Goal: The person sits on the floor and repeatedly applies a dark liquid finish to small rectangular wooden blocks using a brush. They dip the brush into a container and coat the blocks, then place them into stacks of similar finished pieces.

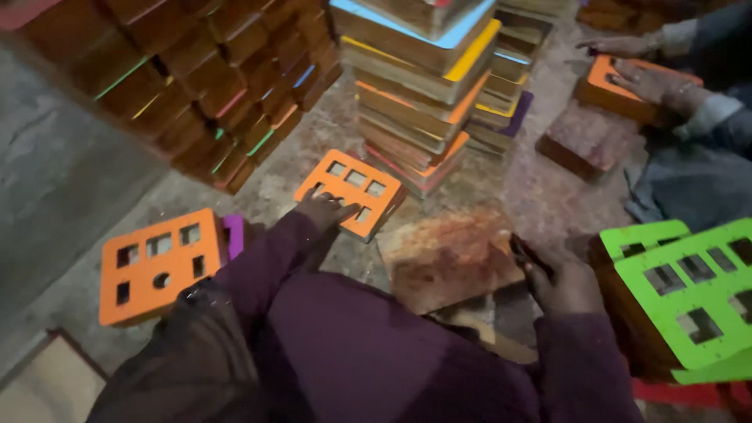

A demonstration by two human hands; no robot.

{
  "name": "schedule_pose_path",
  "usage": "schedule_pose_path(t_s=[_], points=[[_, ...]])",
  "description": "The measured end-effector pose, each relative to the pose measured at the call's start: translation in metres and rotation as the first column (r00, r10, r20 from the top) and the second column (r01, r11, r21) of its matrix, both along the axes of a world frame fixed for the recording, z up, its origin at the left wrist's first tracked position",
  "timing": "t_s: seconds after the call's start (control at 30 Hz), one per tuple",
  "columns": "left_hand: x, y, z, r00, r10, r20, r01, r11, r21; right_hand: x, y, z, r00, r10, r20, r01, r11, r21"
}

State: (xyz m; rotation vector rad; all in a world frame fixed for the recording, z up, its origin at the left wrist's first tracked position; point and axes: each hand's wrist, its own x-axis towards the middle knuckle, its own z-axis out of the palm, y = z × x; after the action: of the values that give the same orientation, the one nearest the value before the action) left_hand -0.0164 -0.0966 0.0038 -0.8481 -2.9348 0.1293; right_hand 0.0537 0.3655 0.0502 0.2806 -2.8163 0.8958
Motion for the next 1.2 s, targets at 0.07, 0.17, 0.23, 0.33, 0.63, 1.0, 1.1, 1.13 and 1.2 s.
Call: schedule_pose_path(t_s=[0.07,0.17,0.23,0.33,0.63,1.0,1.1,1.13,1.2], points=[[0.002,-0.004,0.002,0.998,0.028,0.052,-0.022,0.992,-0.123,-0.002,-0.009,0.007,1.0,-0.008,0.001,0.008,1.0,-0.015],[0.002,-0.006,0.018,0.998,0.047,0.051,-0.039,0.987,-0.154,-0.005,-0.016,0.006,0.999,0.031,-0.016,-0.032,0.998,-0.061],[0.0,-0.002,0.035,0.999,0.016,-0.049,-0.021,0.995,-0.099,-0.005,-0.015,0.0,1.0,-0.013,0.002,0.013,1.0,-0.027],[0.001,0.017,0.063,0.98,-0.032,-0.194,0.032,0.999,-0.006,-0.003,-0.009,-0.009,0.998,-0.066,-0.007,0.066,0.998,-0.016],[0.032,0.156,0.107,0.99,0.063,0.128,-0.08,0.988,0.135,-0.008,0.011,-0.03,0.985,-0.133,-0.106,0.125,0.989,-0.081],[0.062,0.106,0.054,0.866,0.213,0.452,-0.442,0.749,0.494,-0.001,0.019,-0.005,0.97,-0.234,-0.074,0.208,0.945,-0.253],[0.061,0.092,0.036,0.784,0.092,0.613,-0.538,0.594,0.599,0.007,-0.001,0.017,0.98,-0.161,-0.116,0.123,0.952,-0.28],[0.058,0.096,0.031,0.777,0.09,0.623,-0.552,0.576,0.604,0.011,-0.009,0.025,0.974,-0.104,-0.202,0.06,0.975,-0.215],[0.052,0.107,0.027,0.822,0.057,0.567,-0.492,0.572,0.656,0.019,-0.026,0.045,0.966,-0.014,-0.259,-0.021,0.991,-0.131]])
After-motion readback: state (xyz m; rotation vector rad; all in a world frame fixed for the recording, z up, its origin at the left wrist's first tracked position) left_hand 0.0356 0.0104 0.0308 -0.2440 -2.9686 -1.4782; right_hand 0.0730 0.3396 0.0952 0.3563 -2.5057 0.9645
